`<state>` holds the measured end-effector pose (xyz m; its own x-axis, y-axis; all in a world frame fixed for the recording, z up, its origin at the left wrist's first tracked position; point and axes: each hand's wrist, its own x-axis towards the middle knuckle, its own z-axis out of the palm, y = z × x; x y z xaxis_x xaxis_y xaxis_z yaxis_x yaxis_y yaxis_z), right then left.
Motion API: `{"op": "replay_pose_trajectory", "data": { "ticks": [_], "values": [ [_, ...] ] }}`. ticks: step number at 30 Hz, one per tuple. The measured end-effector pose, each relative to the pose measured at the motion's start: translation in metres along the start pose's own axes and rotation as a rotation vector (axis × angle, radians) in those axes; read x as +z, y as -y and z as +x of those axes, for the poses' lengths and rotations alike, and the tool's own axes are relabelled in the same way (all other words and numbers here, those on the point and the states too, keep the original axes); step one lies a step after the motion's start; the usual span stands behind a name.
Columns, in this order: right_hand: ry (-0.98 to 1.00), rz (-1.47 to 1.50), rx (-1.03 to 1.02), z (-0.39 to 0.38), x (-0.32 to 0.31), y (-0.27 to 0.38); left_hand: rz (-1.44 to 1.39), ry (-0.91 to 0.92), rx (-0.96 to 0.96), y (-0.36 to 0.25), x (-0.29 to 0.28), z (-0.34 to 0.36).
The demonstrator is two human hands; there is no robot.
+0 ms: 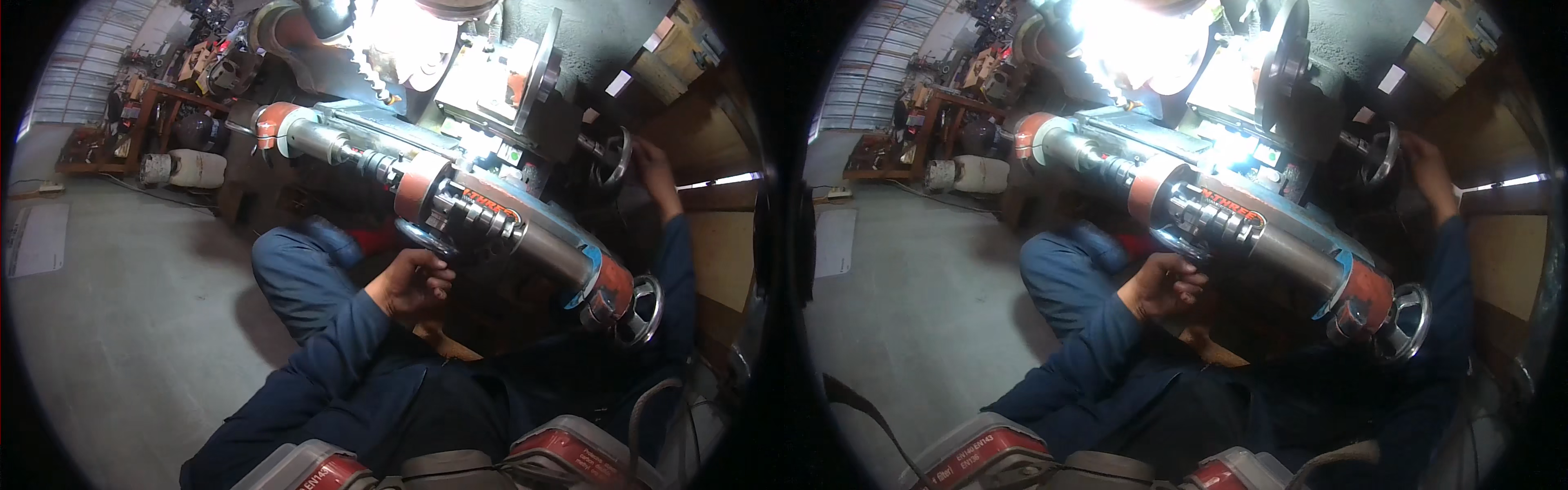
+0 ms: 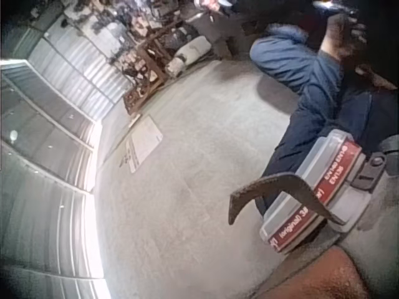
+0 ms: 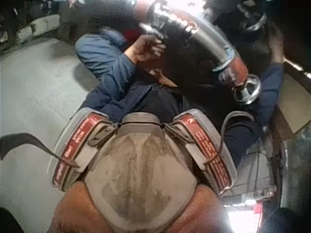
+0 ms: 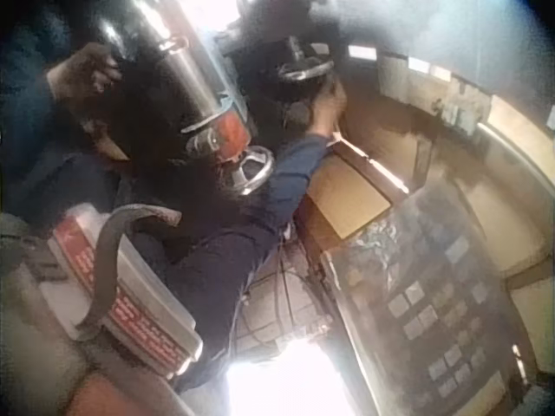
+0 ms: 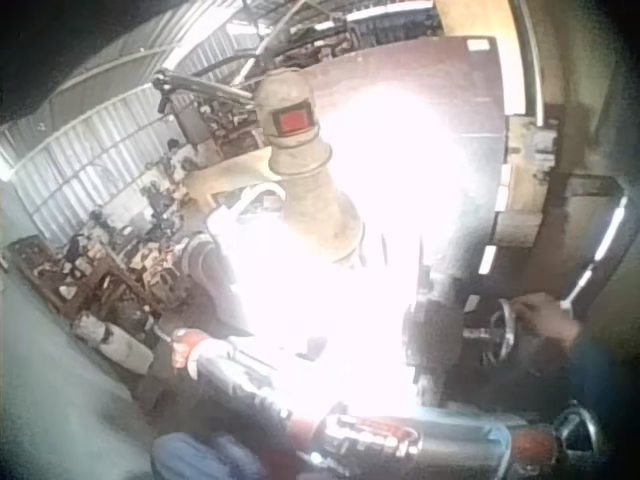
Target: The person operates a grinding machine to refine a metal camshaft. They secure the part in the lathe, adjust the grinding wheel positioning using hand cranks, and then carefully move the part against the rotating wheel while monitoring progress.
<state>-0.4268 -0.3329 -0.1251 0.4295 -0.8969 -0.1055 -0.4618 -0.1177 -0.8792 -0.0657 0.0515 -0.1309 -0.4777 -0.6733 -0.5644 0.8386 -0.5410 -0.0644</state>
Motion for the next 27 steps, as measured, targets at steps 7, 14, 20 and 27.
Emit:
{"op": "replay_pose_trajectory", "data": {
  "ticks": [7, 14, 20, 27],
  "values": [
    [0.519, -0.445, 0.291, -0.032, -0.014, 0.039, 0.016, 0.020, 0.202, 0.013, 0.013, 0.025],
    [0.052, 0.284, 0.350, -0.014, 0.000, 0.064, 0.123, -0.084, 0.930, 0.020, -0.120, 0.085],
    [0.139, 0.117, 0.283, -0.033, 0.000, 0.072, 1.283, -0.995, 1.523, -0.015, -0.011, 0.025],
    [0.153, -0.071, 0.201, -0.035, 0.004, 0.066, 0.991, -0.504, 0.350, 0.005, 0.023, -0.015]
  ]
}}
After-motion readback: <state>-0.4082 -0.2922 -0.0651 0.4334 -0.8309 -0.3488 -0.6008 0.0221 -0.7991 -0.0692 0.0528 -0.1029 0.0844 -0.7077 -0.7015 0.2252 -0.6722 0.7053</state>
